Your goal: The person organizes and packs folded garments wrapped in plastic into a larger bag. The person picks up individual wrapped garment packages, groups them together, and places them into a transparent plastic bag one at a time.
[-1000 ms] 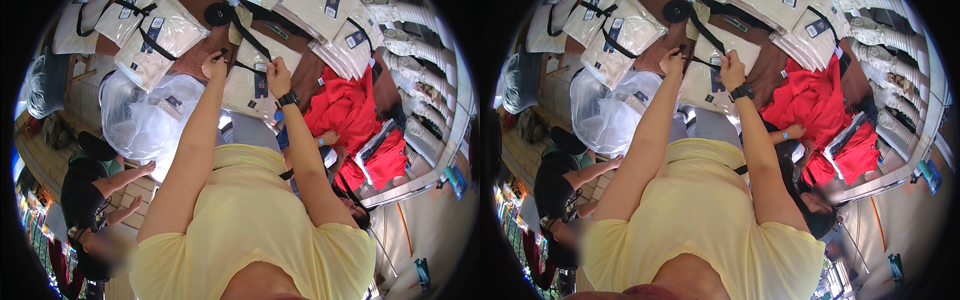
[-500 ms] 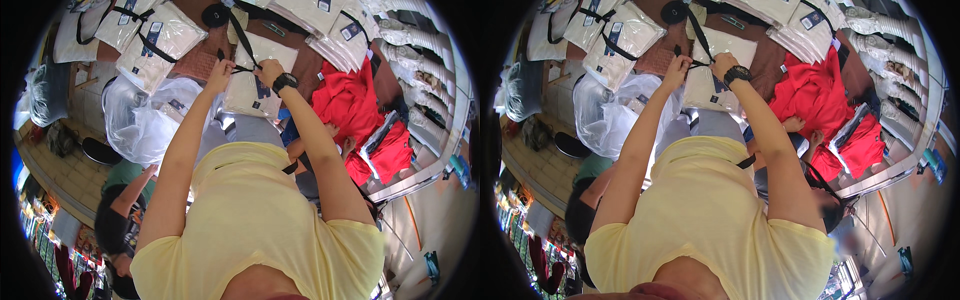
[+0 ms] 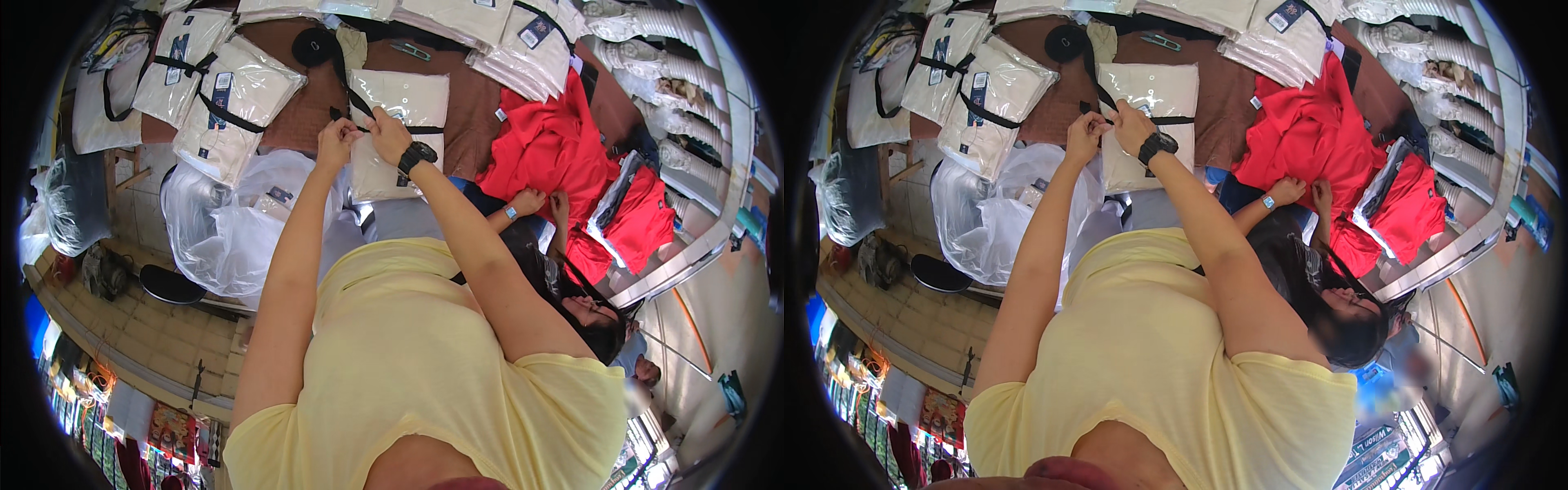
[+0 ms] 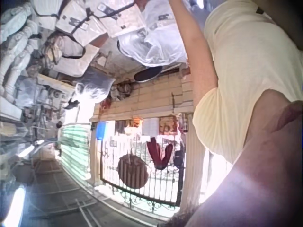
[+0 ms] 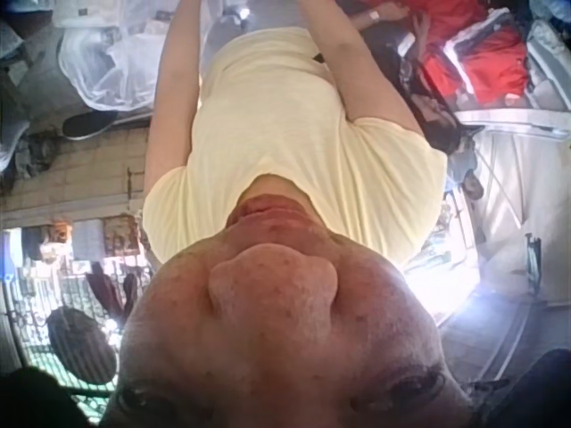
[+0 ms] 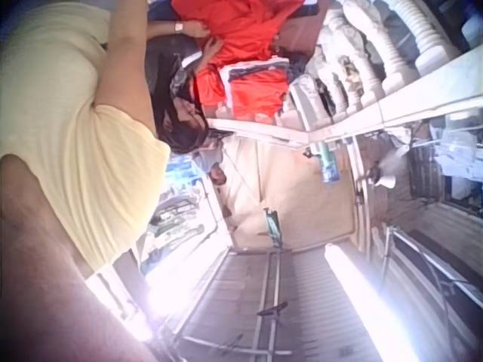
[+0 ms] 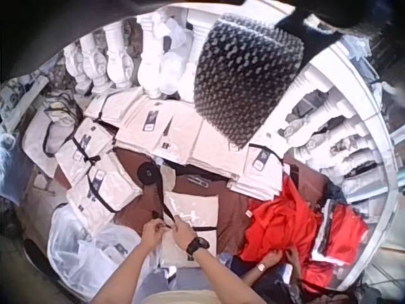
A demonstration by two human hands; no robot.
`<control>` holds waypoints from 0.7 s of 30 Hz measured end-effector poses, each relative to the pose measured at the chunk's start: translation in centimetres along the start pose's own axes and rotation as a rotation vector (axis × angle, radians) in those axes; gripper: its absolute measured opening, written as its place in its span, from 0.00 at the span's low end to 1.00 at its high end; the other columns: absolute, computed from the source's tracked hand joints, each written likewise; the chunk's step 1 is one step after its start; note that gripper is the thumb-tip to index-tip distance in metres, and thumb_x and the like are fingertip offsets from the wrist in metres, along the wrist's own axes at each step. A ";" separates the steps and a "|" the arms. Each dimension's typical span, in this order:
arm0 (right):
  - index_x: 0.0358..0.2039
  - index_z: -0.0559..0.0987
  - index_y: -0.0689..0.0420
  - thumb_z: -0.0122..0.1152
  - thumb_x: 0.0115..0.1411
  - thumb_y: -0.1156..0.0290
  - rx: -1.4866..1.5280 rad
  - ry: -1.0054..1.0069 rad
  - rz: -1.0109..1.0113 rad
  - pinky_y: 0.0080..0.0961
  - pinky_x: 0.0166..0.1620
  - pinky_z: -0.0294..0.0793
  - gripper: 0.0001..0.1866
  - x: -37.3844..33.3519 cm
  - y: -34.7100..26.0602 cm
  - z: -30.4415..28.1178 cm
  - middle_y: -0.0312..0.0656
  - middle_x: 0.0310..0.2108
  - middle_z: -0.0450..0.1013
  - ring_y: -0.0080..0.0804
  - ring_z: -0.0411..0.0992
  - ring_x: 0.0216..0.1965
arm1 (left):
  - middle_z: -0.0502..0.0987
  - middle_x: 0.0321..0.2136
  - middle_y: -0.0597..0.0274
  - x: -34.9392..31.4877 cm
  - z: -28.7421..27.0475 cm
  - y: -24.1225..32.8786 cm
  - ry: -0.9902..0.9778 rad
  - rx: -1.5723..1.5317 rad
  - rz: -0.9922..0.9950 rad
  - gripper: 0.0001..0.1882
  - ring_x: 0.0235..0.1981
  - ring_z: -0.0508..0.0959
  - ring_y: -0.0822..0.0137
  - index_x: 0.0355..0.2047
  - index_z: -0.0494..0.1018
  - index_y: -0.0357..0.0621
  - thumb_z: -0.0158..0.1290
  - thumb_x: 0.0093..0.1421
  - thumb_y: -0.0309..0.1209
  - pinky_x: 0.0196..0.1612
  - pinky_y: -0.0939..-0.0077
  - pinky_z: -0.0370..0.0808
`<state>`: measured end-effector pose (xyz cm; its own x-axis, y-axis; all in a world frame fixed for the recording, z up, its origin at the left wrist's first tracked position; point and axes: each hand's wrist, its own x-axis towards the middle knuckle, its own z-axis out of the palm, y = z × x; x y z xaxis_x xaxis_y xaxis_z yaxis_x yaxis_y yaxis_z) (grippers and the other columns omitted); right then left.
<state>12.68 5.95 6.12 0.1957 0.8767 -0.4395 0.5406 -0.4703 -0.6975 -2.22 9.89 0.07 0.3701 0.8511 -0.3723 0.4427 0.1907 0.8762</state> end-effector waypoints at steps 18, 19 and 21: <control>0.36 0.67 0.59 0.44 0.65 0.59 -0.297 -0.020 0.009 0.53 0.37 0.70 0.14 -1.8 -1.4 -3.6 0.61 0.27 0.74 0.63 0.72 0.32 | 0.75 0.23 0.52 1.2 -0.1 -1.8 0.131 0.180 0.186 0.09 0.27 0.76 0.58 0.27 0.76 0.40 0.61 0.50 0.31 0.34 0.65 0.71; 0.37 0.68 0.59 0.44 0.65 0.60 -0.316 -0.015 0.025 0.53 0.37 0.70 0.14 -1.8 -1.5 -3.5 0.61 0.28 0.74 0.62 0.73 0.32 | 0.75 0.23 0.52 1.2 0.0 -1.7 0.140 0.192 0.187 0.09 0.27 0.76 0.58 0.27 0.76 0.40 0.61 0.50 0.32 0.35 0.65 0.72; 0.37 0.68 0.59 0.44 0.65 0.60 -0.353 -0.004 0.056 0.53 0.38 0.71 0.14 -1.8 -1.5 -3.1 0.61 0.28 0.74 0.62 0.73 0.33 | 0.75 0.29 0.47 0.9 0.2 -1.7 0.159 0.234 0.153 0.09 0.31 0.75 0.52 0.26 0.76 0.41 0.62 0.49 0.33 0.37 0.61 0.71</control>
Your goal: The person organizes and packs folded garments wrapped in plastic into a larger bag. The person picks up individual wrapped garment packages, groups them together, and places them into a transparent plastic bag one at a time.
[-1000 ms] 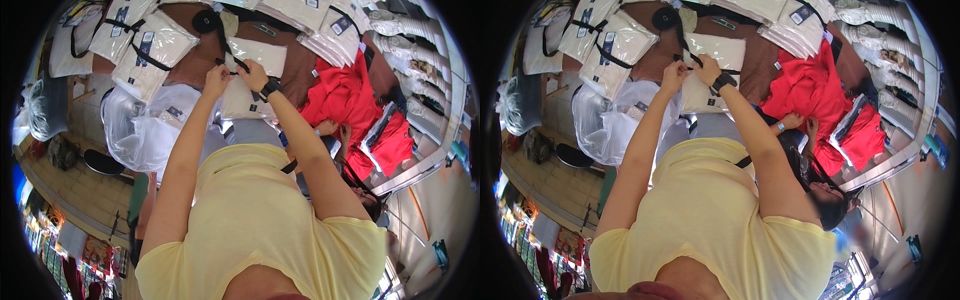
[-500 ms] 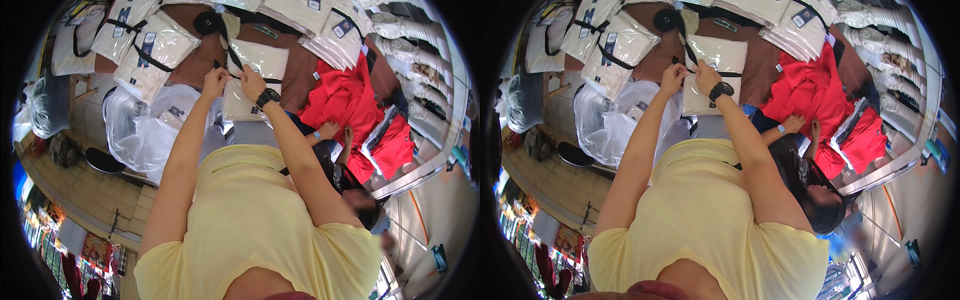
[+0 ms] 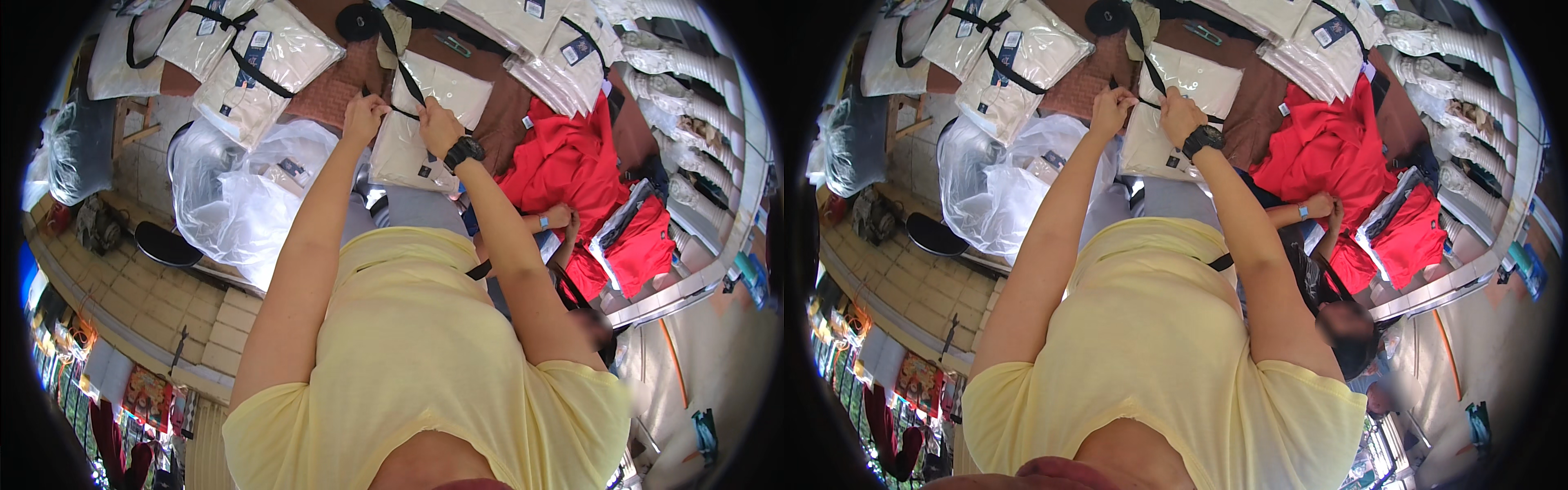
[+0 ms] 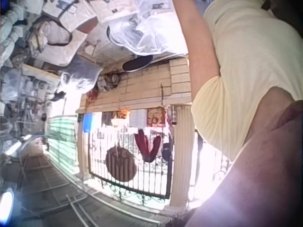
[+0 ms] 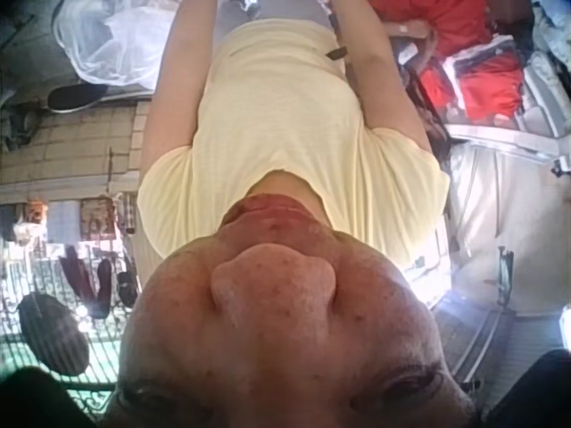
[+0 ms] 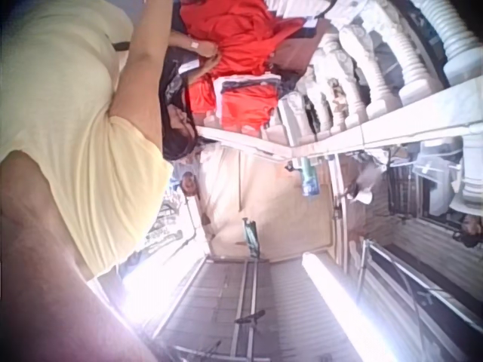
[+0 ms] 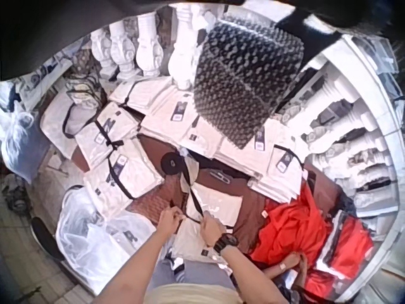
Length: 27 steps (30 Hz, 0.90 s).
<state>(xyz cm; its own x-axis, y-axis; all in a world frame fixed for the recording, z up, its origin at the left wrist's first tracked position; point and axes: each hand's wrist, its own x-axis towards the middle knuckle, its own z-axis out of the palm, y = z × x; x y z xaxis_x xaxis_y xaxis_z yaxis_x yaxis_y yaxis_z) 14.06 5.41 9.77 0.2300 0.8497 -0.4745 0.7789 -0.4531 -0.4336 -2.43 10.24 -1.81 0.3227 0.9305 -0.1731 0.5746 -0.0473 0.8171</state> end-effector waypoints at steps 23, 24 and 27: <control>0.31 0.72 0.63 0.58 0.58 0.62 0.413 -0.080 -0.202 0.38 0.35 0.71 0.15 2.0 1.7 2.6 0.54 0.26 0.74 0.49 0.75 0.31 | 0.76 0.21 0.48 -1.6 2.2 2.3 0.107 -0.219 -0.372 0.13 0.28 0.77 0.51 0.22 0.72 0.38 0.60 0.52 0.35 0.34 0.61 0.71; 0.31 0.71 0.63 0.57 0.58 0.62 0.437 -0.090 -0.184 0.38 0.35 0.71 0.15 2.1 1.3 2.7 0.54 0.26 0.74 0.49 0.75 0.32 | 0.76 0.21 0.48 -1.5 2.3 2.0 0.135 -0.193 -0.340 0.13 0.28 0.77 0.50 0.22 0.71 0.38 0.60 0.52 0.34 0.34 0.60 0.71; 0.35 0.70 0.61 0.52 0.62 0.61 0.265 -0.079 -0.150 0.43 0.36 0.71 0.14 2.2 0.7 2.9 0.56 0.27 0.75 0.54 0.74 0.34 | 0.76 0.21 0.47 -1.5 2.9 1.9 0.192 -0.130 -0.274 0.12 0.27 0.77 0.47 0.22 0.72 0.38 0.61 0.51 0.33 0.33 0.57 0.71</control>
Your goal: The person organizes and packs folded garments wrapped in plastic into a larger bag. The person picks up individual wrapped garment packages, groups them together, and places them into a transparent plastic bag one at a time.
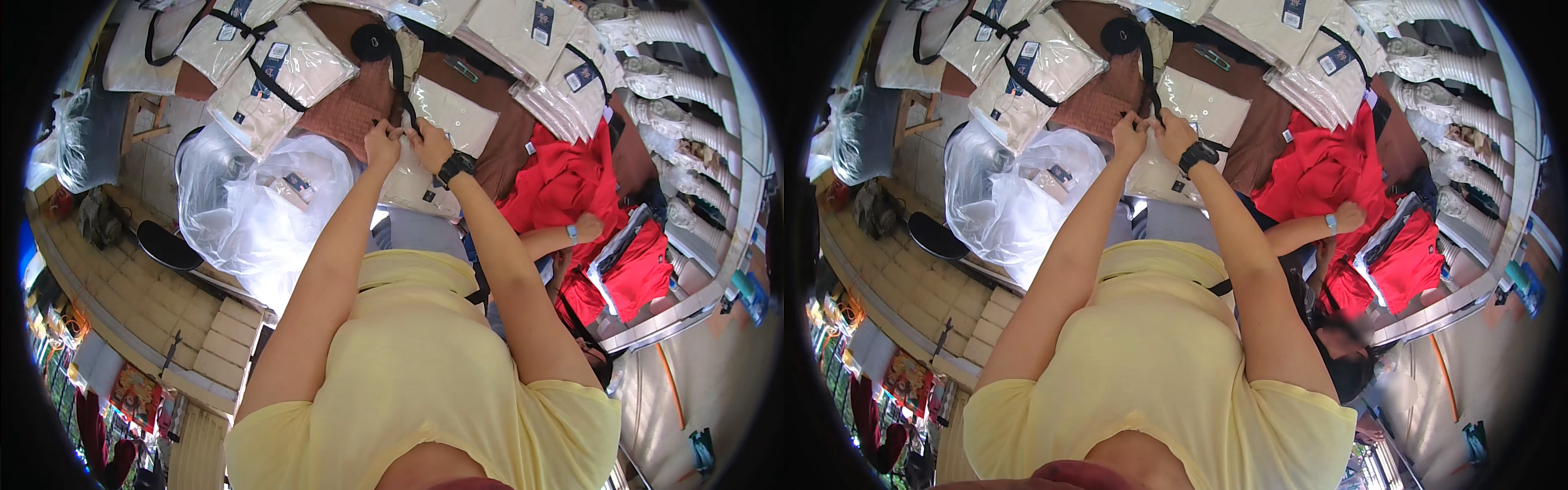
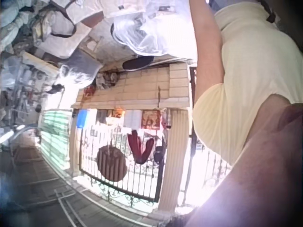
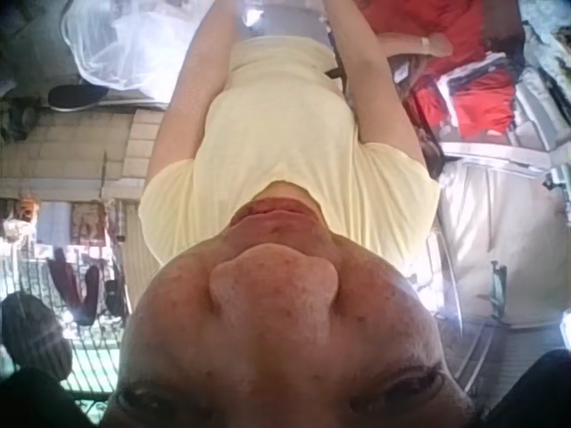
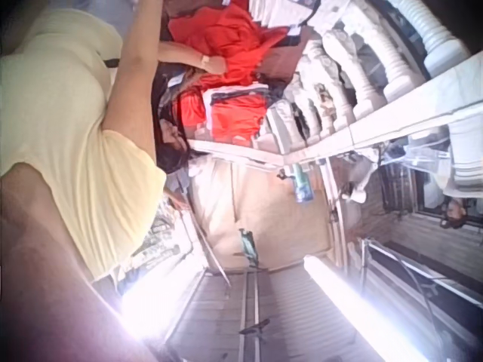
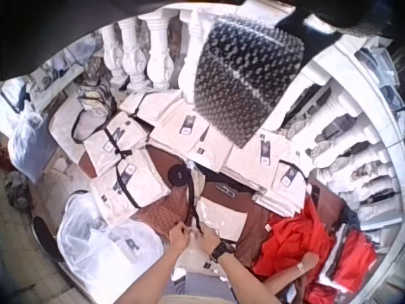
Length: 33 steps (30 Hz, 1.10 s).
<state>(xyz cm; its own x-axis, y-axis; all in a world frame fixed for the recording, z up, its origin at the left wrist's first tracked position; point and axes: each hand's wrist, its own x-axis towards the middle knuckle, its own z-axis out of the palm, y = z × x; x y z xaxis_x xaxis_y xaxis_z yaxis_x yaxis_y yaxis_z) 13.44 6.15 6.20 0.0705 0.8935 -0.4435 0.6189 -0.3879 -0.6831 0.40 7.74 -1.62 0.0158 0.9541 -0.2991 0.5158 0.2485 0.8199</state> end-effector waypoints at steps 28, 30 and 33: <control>0.26 0.78 0.67 0.59 0.57 0.57 0.286 -0.026 0.124 0.33 0.33 0.72 0.21 3.1 3.7 -0.1 0.52 0.23 0.76 0.40 0.76 0.26 | 0.76 0.28 0.61 -1.1 -0.3 0.2 -0.270 -0.412 -0.085 0.09 0.31 0.75 0.75 0.34 0.69 0.35 0.55 0.60 0.28 0.33 0.80 0.72; 0.24 0.78 0.66 0.63 0.53 0.57 0.222 -0.015 0.110 0.34 0.31 0.72 0.20 2.9 1.7 -0.8 0.52 0.21 0.75 0.41 0.76 0.24 | 0.77 0.28 0.60 -1.6 -0.7 0.3 -0.247 -0.456 -0.063 0.09 0.32 0.76 0.75 0.34 0.70 0.33 0.57 0.57 0.25 0.34 0.79 0.73; 0.21 0.78 0.65 0.65 0.53 0.58 0.208 -0.016 0.113 0.32 0.28 0.71 0.20 3.3 -0.1 -1.1 0.50 0.18 0.73 0.36 0.73 0.22 | 0.77 0.29 0.61 -2.2 -0.9 2.1 -0.246 -0.598 -0.080 0.09 0.32 0.76 0.75 0.34 0.72 0.33 0.58 0.55 0.23 0.35 0.81 0.73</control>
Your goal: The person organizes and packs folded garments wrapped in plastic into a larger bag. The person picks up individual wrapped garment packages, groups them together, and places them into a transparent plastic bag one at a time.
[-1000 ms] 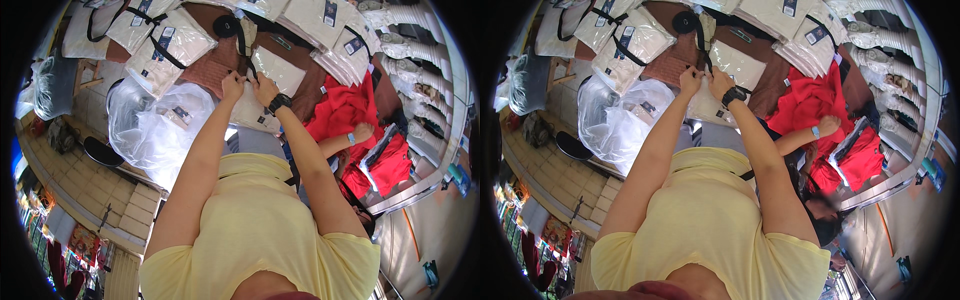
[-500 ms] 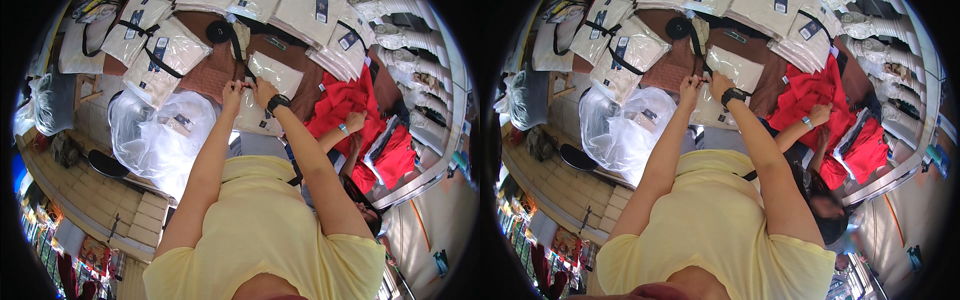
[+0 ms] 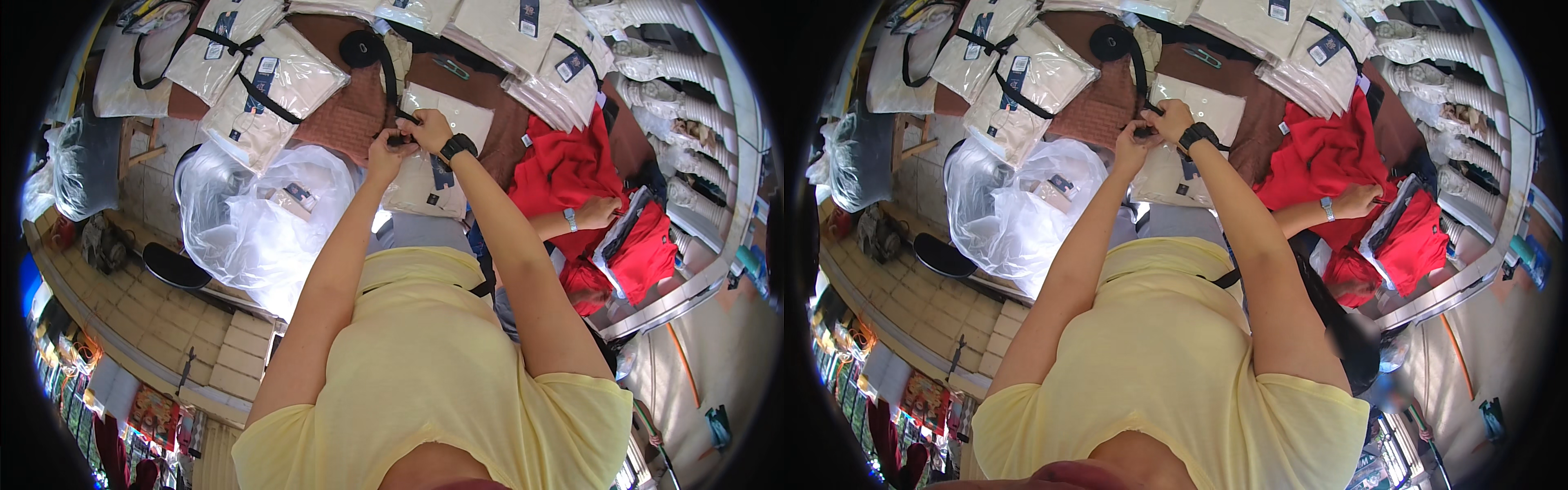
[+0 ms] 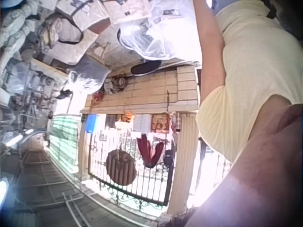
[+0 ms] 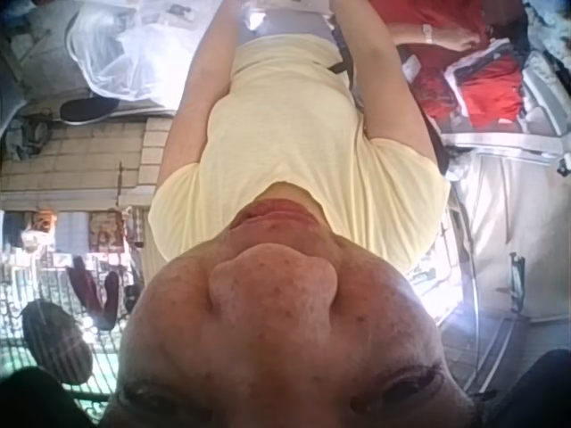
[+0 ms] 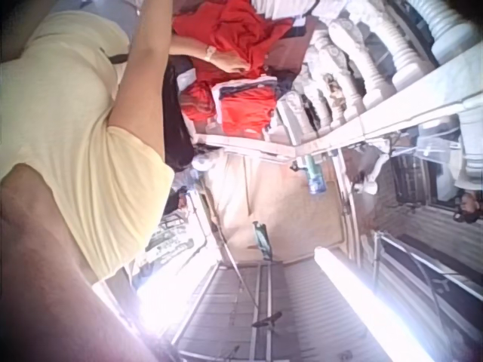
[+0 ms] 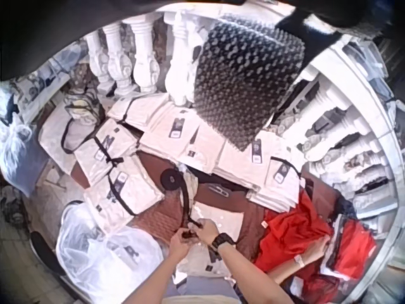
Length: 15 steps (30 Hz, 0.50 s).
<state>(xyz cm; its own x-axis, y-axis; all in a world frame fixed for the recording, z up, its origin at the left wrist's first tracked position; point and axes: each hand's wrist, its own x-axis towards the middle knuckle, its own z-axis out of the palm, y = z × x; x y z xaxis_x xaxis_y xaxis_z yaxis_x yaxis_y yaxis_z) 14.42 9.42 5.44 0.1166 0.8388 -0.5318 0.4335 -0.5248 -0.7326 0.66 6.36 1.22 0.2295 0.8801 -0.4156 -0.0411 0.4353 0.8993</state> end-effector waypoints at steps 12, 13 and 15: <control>0.39 0.72 0.60 0.60 0.46 0.82 -0.064 0.168 -0.254 0.25 0.39 0.75 0.17 -2.5 1.4 0.7 0.45 0.32 0.74 0.35 0.75 0.34 | 0.77 0.30 0.61 0.7 0.3 -1.0 0.151 -0.388 -0.279 0.08 0.31 0.77 0.73 0.35 0.74 0.34 0.58 0.57 0.26 0.38 0.81 0.76; 0.39 0.72 0.60 0.59 0.46 0.83 -0.038 0.117 -0.223 0.25 0.39 0.75 0.17 -2.9 2.1 1.0 0.45 0.32 0.74 0.36 0.75 0.35 | 0.76 0.30 0.61 0.7 0.3 -0.7 0.147 -0.396 -0.278 0.08 0.31 0.77 0.72 0.34 0.74 0.34 0.58 0.57 0.26 0.38 0.81 0.76; 0.36 0.74 0.60 0.57 0.46 0.86 -0.092 0.205 -0.307 0.29 0.39 0.76 0.15 -3.0 2.8 2.1 0.46 0.29 0.75 0.39 0.75 0.33 | 0.76 0.30 0.61 0.7 0.3 -0.6 0.149 -0.397 -0.271 0.08 0.30 0.77 0.72 0.34 0.74 0.34 0.58 0.57 0.26 0.38 0.81 0.77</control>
<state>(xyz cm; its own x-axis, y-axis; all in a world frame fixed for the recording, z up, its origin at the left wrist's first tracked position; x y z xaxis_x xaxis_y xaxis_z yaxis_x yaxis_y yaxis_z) 13.42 5.17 4.09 0.1410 0.9715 -0.1906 0.5535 -0.2370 -0.7984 1.15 6.65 0.48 0.1428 0.7301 -0.6683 -0.3726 0.6652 0.6471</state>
